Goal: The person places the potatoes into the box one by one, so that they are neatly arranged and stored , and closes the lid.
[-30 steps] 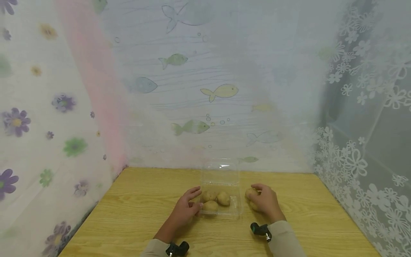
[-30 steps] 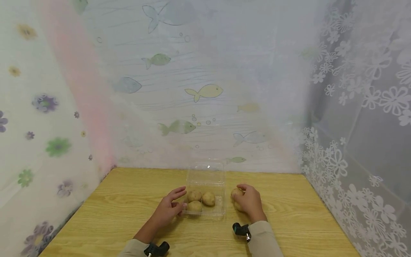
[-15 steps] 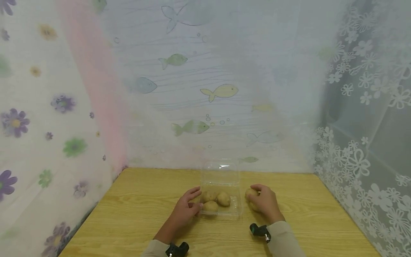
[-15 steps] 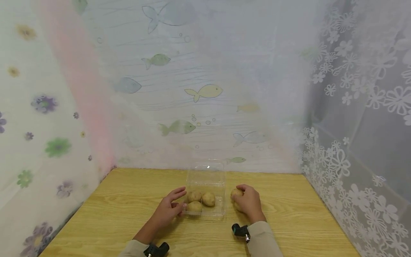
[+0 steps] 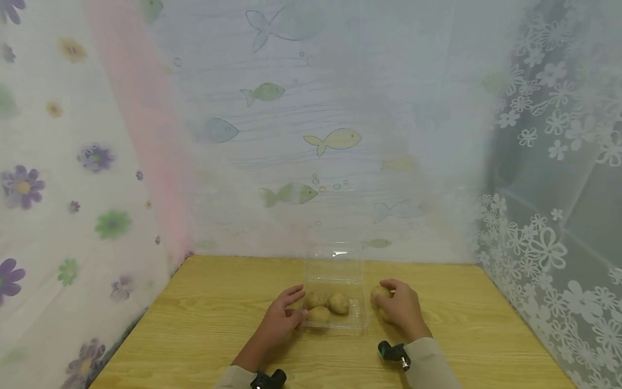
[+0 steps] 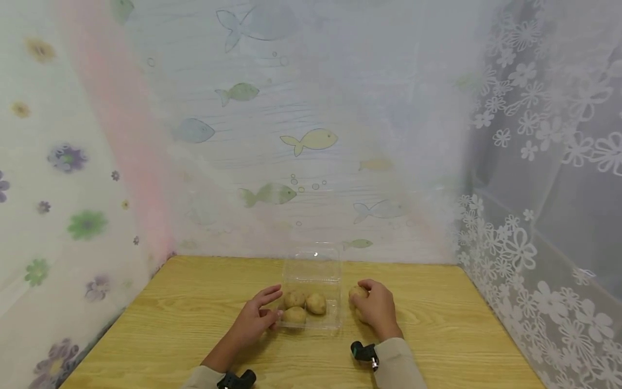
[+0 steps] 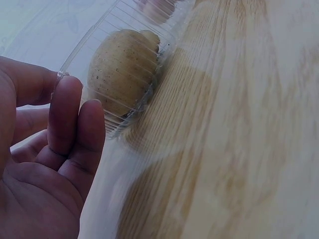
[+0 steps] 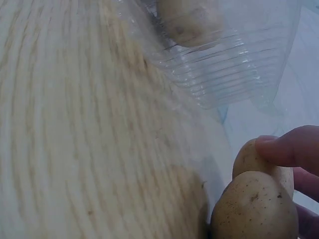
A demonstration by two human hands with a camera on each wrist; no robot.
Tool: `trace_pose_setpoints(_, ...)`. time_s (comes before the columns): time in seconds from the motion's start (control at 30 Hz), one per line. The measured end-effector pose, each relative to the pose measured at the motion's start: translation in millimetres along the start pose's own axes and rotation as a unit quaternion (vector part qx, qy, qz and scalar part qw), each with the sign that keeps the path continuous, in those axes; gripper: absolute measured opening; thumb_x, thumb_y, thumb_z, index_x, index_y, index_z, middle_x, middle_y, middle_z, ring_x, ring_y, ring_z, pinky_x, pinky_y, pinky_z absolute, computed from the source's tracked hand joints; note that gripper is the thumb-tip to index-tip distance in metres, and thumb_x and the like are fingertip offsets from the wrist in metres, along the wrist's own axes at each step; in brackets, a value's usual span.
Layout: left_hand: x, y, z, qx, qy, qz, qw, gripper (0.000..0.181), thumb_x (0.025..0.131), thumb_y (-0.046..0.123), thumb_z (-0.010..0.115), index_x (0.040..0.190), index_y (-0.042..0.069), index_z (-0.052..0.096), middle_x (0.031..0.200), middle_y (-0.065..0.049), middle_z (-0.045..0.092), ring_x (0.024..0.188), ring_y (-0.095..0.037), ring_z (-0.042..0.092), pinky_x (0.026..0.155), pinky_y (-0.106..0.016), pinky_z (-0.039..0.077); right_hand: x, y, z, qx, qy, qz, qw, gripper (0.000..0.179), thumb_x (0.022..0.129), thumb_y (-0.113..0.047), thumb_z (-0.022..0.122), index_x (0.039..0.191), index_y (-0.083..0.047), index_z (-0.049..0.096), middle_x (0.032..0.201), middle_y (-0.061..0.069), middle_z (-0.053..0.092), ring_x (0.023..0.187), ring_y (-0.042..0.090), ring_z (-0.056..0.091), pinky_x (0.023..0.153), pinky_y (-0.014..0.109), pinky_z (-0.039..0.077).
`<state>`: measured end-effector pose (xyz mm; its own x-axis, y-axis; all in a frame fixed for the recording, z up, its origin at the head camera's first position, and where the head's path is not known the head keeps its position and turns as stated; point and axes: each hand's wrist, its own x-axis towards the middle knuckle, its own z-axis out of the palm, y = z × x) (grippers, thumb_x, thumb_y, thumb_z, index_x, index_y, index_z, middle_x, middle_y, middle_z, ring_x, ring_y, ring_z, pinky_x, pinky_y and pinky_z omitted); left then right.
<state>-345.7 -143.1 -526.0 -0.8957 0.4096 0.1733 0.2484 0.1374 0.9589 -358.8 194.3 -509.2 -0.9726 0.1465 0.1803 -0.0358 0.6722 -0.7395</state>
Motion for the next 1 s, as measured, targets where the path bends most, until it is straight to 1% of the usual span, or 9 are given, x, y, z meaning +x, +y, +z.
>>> trace_pose_setpoints(0.1,1.9,-0.4,-1.3,0.006,0.000,0.004,1.0000,0.060,0.105,0.007,0.060,0.158,-0.002,0.037,0.169,-0.016,0.025,0.076,-0.020,0.065,0.067,-0.028,0.055,0.9,-4.0,-2.1,0.008,0.007,-0.002,0.9999,0.046,0.091,-0.023,0.075,0.133,-0.005,0.069,0.134,0.019,0.067,0.111,0.032,0.066,0.087,0.045,0.057)
trace_pose_setpoints(0.2,4.0,-3.0,-2.3,0.011,0.001,0.005,0.9999,0.061,0.105,0.008,0.060,0.160,0.000,0.035,0.169,-0.017,0.028,0.074,-0.016,0.065,0.066,-0.028,0.055,1.8,-7.8,-3.8,0.014,0.011,-0.003,0.9998,0.047,0.091,-0.025,0.076,0.134,-0.006,0.069,0.134,0.019,0.066,0.107,0.029,0.066,0.083,0.041,0.057)
trace_pose_setpoints(0.33,4.5,-7.5,-2.5,0.013,0.000,0.001,0.9999,0.062,0.105,0.012,0.061,0.161,0.003,0.035,0.168,-0.015,0.030,0.075,-0.014,0.064,0.067,-0.028,0.056,1.6,-12.0,-4.2,0.025,0.017,-0.006,0.9995,0.049,0.092,-0.027,0.077,0.135,-0.007,0.068,0.131,0.017,0.067,0.106,0.028,0.066,0.080,0.038,0.057)
trace_pose_setpoints(0.53,3.3,-10.7,-2.7,0.014,-0.003,0.003,0.9999,0.059,0.105,0.012,0.062,0.157,-0.003,0.038,0.170,-0.014,0.025,0.075,-0.013,0.064,0.068,-0.027,0.056,-1.2,-21.4,-4.8,0.044,0.025,-0.021,0.9985,0.048,0.091,-0.028,0.079,0.134,-0.009,0.069,0.133,0.013,0.067,0.113,0.031,0.064,0.081,0.038,0.059)
trace_pose_setpoints(0.67,0.2,-8.8,-1.1,0.013,-0.003,0.006,0.9999,0.059,0.105,0.010,0.060,0.157,-0.004,0.037,0.170,-0.017,0.024,0.076,-0.013,0.065,0.068,-0.027,0.056,-4.2,-26.0,-6.3,0.051,0.024,-0.033,0.9978,0.048,0.091,-0.029,0.080,0.134,-0.011,0.069,0.134,0.011,0.067,0.115,0.032,0.064,0.081,0.039,0.060)
trace_pose_setpoints(0.83,-3.0,-4.1,1.1,0.012,-0.004,0.001,0.9999,0.060,0.106,0.011,0.060,0.159,-0.002,0.036,0.170,-0.016,0.024,0.077,-0.013,0.065,0.070,-0.028,0.057,-6.5,-29.3,-7.7,0.057,0.019,-0.037,0.9975,0.048,0.091,-0.028,0.081,0.135,-0.010,0.068,0.134,0.012,0.067,0.116,0.032,0.064,0.081,0.039,0.060)
trace_pose_setpoints(1.0,-3.5,-1.4,3.0,0.010,-0.002,0.000,0.9999,0.061,0.106,0.010,0.060,0.160,0.000,0.034,0.170,-0.016,0.025,0.075,-0.014,0.063,0.068,-0.029,0.056,-7.7,-31.2,-9.2,0.066,0.013,-0.043,0.9968,0.048,0.092,-0.028,0.081,0.135,-0.011,0.069,0.134,0.012,0.067,0.116,0.032,0.065,0.081,0.039,0.060)
